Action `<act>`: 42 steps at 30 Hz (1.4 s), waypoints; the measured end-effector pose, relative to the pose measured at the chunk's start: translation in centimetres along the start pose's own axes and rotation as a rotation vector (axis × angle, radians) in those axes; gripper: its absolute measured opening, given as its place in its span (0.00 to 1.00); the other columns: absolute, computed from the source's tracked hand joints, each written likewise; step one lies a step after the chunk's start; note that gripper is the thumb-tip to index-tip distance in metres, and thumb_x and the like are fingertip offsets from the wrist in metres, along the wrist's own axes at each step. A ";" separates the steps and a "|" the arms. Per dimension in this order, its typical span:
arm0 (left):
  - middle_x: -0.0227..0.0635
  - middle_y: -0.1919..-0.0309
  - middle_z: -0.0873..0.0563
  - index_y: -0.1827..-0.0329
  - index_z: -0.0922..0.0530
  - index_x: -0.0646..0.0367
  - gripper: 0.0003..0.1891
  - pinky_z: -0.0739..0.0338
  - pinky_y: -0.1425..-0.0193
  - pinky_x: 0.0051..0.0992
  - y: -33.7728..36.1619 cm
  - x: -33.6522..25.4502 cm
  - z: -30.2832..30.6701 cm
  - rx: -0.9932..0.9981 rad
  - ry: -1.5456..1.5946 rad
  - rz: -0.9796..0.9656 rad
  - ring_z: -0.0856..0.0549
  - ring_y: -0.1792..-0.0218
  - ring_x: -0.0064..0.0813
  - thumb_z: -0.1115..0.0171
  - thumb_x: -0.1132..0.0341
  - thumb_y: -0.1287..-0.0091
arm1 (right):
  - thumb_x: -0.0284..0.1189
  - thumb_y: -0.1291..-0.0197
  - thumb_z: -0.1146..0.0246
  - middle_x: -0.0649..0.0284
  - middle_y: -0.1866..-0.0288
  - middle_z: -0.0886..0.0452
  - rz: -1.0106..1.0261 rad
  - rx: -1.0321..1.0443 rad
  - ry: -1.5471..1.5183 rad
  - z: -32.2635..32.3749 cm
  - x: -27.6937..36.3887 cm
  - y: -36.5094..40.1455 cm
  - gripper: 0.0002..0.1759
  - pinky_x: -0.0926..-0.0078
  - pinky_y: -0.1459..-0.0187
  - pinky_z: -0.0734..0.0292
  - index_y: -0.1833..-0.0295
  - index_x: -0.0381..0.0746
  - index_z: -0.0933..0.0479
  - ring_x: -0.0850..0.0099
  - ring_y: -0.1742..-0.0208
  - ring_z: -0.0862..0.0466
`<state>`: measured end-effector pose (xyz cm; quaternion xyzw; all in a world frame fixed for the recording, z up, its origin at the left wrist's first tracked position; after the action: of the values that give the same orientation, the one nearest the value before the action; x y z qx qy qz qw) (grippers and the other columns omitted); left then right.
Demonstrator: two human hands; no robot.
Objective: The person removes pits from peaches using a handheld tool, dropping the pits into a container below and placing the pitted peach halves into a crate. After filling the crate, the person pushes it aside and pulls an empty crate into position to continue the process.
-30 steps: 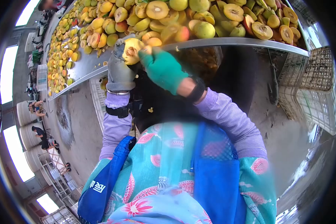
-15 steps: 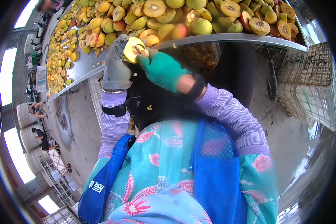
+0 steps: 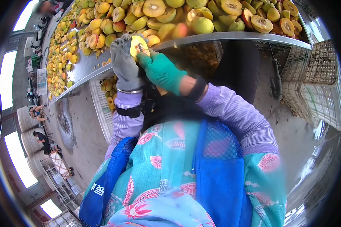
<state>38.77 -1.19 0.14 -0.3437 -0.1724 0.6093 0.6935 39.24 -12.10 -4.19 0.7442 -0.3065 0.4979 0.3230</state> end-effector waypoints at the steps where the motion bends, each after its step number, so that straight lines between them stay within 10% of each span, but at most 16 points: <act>1: 0.40 0.54 0.15 0.49 0.23 0.64 0.14 0.18 0.54 0.30 0.0 1.1 -0.6 0.032 0.438 0.266 0.14 0.58 0.34 0.40 0.66 0.33 | 0.50 0.30 0.47 0.59 0.76 0.23 -0.056 0.054 -0.040 0.3 0.0 -0.1 0.27 0.67 0.75 0.26 0.58 0.32 0.26 0.68 0.78 0.23; 3: 0.40 0.53 0.15 0.49 0.23 0.64 0.13 0.18 0.53 0.29 1.5 1.4 -2.8 0.110 1.314 0.810 0.14 0.59 0.33 0.41 0.66 0.32 | 0.48 0.29 0.47 0.61 0.75 0.23 -0.175 0.160 -0.071 1.4 0.4 0.4 0.25 0.65 0.71 0.26 0.59 0.33 0.26 0.67 0.74 0.22; 5: 0.43 0.54 0.16 0.49 0.24 0.65 0.11 0.19 0.52 0.28 -0.5 -0.7 -0.5 0.180 1.202 0.629 0.14 0.58 0.34 0.46 0.70 0.31 | 0.47 0.29 0.48 0.63 0.76 0.23 0.213 0.004 0.540 3.2 1.3 -0.3 0.24 0.67 0.72 0.27 0.60 0.33 0.26 0.70 0.74 0.23; 9: 0.42 0.54 0.16 0.48 0.25 0.67 0.11 0.19 0.48 0.30 -0.9 1.2 -0.4 0.253 1.042 0.580 0.15 0.54 0.33 0.49 0.73 0.30 | 0.47 0.30 0.48 0.64 0.78 0.26 -0.172 0.097 -0.083 -0.4 1.3 0.8 0.23 0.72 0.78 0.29 0.60 0.35 0.25 0.74 0.80 0.26; 11: 0.42 0.54 0.16 0.47 0.25 0.67 0.12 0.20 0.47 0.30 0.0 1.5 -1.8 0.079 1.648 0.772 0.15 0.54 0.33 0.47 0.73 0.31 | 0.47 0.31 0.47 0.65 0.81 0.28 -0.198 0.065 -0.199 -0.8 2.5 1.6 0.23 0.75 0.82 0.31 0.61 0.35 0.26 0.75 0.84 0.27; 14: 0.45 0.55 0.16 0.49 0.23 0.67 0.13 0.19 0.48 0.31 -0.2 0.7 -1.3 0.300 0.951 0.569 0.15 0.54 0.35 0.45 0.69 0.31 | 0.49 0.32 0.46 0.65 0.81 0.28 -0.175 0.051 0.135 0.8 1.1 0.3 0.24 0.75 0.81 0.29 0.61 0.34 0.26 0.74 0.84 0.26; 19: 0.44 0.59 0.15 0.52 0.20 0.66 0.13 0.18 0.51 0.29 -0.3 0.5 -1.8 0.044 1.211 0.964 0.14 0.60 0.33 0.45 0.66 0.31 | 0.46 0.29 0.50 0.58 0.80 0.24 -0.108 0.057 0.039 0.2 3.4 1.6 0.24 0.71 0.74 0.23 0.57 0.33 0.25 0.68 0.79 0.21; 22: 0.40 0.64 0.14 0.56 0.19 0.63 0.11 0.19 0.54 0.27 -2.4 -0.6 -0.8 0.286 0.732 0.359 0.14 0.64 0.31 0.44 0.65 0.33 | 0.43 0.27 0.54 0.54 0.76 0.21 0.239 0.043 0.434 1.2 1.5 -0.1 0.22 0.68 0.72 0.22 0.56 0.35 0.24 0.64 0.77 0.18; 24: 0.36 0.67 0.14 0.60 0.19 0.60 0.09 0.21 0.57 0.25 -3.4 -1.2 -0.6 0.444 0.570 0.066 0.15 0.65 0.29 0.43 0.65 0.35 | 0.42 0.27 0.54 0.56 0.77 0.22 0.060 0.197 0.404 2.1 1.4 -0.5 0.22 0.66 0.74 0.23 0.58 0.35 0.24 0.64 0.77 0.18; 27: 0.36 0.67 0.13 0.59 0.19 0.61 0.09 0.21 0.57 0.25 -4.1 -0.7 -1.5 0.608 0.843 0.409 0.15 0.66 0.27 0.42 0.66 0.36 | 0.43 0.29 0.52 0.60 0.80 0.25 -0.014 0.229 0.175 1.5 2.1 0.2 0.23 0.68 0.79 0.26 0.63 0.33 0.25 0.68 0.78 0.19; 32: 0.39 0.64 0.13 0.56 0.19 0.63 0.10 0.19 0.55 0.27 -1.3 0.1 -3.5 0.084 1.178 0.929 0.14 0.61 0.28 0.45 0.67 0.32 | 0.46 0.31 0.50 0.62 0.80 0.26 -0.187 0.111 0.020 1.5 2.6 0.6 0.25 0.71 0.82 0.28 0.65 0.33 0.26 0.71 0.82 0.23; 35: 0.40 0.63 0.13 0.55 0.20 0.64 0.10 0.19 0.54 0.27 -2.1 -1.2 -1.8 0.303 0.925 0.614 0.14 0.61 0.29 0.45 0.69 0.33 | 0.46 0.30 0.51 0.61 0.81 0.27 -0.096 0.169 0.206 2.0 1.8 -0.2 0.24 0.71 0.82 0.28 0.65 0.34 0.27 0.71 0.84 0.26; 36: 0.39 0.61 0.13 0.54 0.19 0.64 0.10 0.19 0.53 0.27 -3.3 -1.8 -1.0 0.419 0.406 0.056 0.14 0.60 0.30 0.45 0.70 0.35 | 0.46 0.30 0.51 0.61 0.80 0.27 -0.136 0.178 0.112 1.8 1.3 0.0 0.24 0.71 0.82 0.27 0.64 0.34 0.27 0.71 0.84 0.26; 42: 0.39 0.62 0.13 0.54 0.19 0.63 0.11 0.20 0.55 0.26 -3.8 -1.4 -1.6 0.374 0.345 -0.107 0.13 0.63 0.31 0.44 0.72 0.37 | 0.47 0.30 0.52 0.62 0.79 0.27 -0.196 0.196 0.040 1.4 2.1 0.2 0.23 0.71 0.78 0.26 0.62 0.35 0.28 0.71 0.80 0.24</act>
<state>42.29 -2.99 1.90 -0.2989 0.0461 0.5255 0.7952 40.48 -13.65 -2.57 0.7884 -0.1756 0.5065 0.3019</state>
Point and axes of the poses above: each hand's wrist, its own y-axis away from the middle knuckle, its own z-axis out of the back of the hand, x = y × z, the point moved 5 cm from there along -y, towards the middle knuckle
